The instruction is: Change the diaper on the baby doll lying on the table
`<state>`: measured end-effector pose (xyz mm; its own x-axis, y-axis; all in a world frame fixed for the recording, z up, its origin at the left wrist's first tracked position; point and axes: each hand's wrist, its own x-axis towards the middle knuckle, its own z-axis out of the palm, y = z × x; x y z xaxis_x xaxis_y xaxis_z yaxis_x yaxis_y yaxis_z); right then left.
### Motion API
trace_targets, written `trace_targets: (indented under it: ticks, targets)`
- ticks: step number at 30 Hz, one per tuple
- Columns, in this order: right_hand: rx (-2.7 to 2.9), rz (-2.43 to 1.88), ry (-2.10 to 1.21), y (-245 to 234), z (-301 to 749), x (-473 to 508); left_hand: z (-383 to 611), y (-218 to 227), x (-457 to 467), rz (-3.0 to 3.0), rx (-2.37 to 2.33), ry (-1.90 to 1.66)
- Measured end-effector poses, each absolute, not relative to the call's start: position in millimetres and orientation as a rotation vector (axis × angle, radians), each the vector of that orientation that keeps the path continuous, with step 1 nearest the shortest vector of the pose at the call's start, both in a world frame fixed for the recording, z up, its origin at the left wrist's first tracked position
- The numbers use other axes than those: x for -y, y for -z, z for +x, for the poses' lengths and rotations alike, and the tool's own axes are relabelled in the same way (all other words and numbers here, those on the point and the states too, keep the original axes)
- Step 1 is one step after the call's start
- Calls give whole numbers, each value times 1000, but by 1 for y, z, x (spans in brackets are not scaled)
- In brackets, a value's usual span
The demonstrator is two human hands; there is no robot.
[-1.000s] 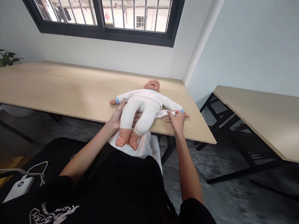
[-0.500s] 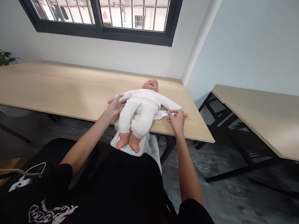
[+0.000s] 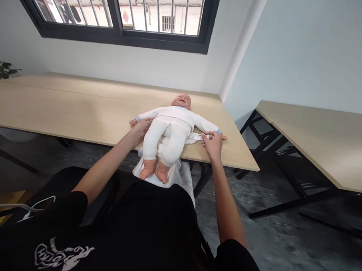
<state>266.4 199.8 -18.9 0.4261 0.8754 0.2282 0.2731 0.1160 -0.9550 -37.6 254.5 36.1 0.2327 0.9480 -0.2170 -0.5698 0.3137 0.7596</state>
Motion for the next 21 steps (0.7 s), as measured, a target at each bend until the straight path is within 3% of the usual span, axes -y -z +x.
trace_targets:
  ticks: [15, 21]
  targets:
    - [1075, -1452, -591, 16, 264, -197, -56, -14, -281, 1244, -1162, -1351]
    - [1151, -1669, -343, 14, 268, -199, -81, -15, -287, 1571, -1393, -1373]
